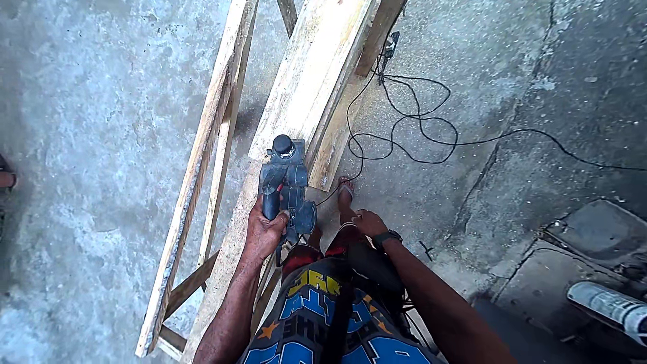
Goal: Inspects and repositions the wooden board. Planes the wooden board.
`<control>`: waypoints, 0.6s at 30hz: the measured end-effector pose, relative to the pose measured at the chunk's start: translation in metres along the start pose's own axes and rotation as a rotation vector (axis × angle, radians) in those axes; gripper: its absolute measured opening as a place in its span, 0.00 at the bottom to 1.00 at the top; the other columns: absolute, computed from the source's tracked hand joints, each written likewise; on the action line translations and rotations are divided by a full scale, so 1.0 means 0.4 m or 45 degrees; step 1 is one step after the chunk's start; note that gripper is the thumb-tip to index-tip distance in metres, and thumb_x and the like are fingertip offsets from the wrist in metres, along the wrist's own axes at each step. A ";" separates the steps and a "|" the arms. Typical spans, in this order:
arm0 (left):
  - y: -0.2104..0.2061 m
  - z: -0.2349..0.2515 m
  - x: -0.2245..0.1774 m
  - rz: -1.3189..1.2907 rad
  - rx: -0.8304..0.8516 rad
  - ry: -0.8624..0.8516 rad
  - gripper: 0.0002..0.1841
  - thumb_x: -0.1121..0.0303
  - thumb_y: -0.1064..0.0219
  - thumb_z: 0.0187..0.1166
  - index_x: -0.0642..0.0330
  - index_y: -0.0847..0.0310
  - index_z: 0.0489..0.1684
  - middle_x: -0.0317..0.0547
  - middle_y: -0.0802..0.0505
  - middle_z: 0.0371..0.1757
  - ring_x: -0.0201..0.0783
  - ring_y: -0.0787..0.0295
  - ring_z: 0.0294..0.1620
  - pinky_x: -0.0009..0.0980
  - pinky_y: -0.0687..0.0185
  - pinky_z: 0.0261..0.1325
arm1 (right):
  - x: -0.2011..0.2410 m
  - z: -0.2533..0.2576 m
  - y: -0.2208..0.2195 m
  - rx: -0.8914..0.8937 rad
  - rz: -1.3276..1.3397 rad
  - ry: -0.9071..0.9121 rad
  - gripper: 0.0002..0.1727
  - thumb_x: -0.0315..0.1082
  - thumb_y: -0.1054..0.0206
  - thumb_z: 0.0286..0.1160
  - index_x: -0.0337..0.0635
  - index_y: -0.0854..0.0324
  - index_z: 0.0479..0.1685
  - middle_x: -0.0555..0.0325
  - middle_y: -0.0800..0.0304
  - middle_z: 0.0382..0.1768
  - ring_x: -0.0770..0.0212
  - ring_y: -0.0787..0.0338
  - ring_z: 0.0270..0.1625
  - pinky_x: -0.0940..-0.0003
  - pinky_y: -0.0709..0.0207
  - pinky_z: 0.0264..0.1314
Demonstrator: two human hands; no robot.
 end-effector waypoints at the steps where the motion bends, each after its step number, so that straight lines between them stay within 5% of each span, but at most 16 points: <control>1: -0.007 0.006 -0.002 0.012 0.001 0.001 0.18 0.75 0.33 0.70 0.66 0.25 0.59 0.40 0.16 0.22 0.35 0.19 0.15 0.30 0.16 0.21 | -0.021 0.003 0.008 -0.009 0.018 -0.030 0.28 0.45 0.41 0.86 0.35 0.24 0.77 0.35 0.15 0.69 0.38 0.18 0.76 0.39 0.30 0.80; 7: -0.033 0.067 -0.033 0.068 0.001 0.002 0.16 0.73 0.32 0.70 0.65 0.24 0.55 0.39 0.16 0.20 0.34 0.18 0.15 0.30 0.15 0.22 | -0.118 0.032 0.009 0.015 0.094 -0.157 0.28 0.46 0.40 0.85 0.36 0.21 0.76 0.37 0.14 0.69 0.39 0.18 0.76 0.38 0.31 0.80; 18: -0.101 0.231 -0.116 0.168 0.047 -0.011 0.18 0.72 0.32 0.70 0.64 0.22 0.59 0.39 0.15 0.22 0.35 0.17 0.16 0.31 0.13 0.24 | -0.118 0.089 0.132 -0.026 0.410 -0.175 0.27 0.45 0.39 0.86 0.35 0.22 0.75 0.34 0.12 0.64 0.38 0.12 0.65 0.38 0.25 0.72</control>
Point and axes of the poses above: each hand's wrist, its own z-axis towards the middle knuckle, its own y-axis out of the back of the hand, x = y × z, the point moved 8 cm from there along z, towards the middle knuckle
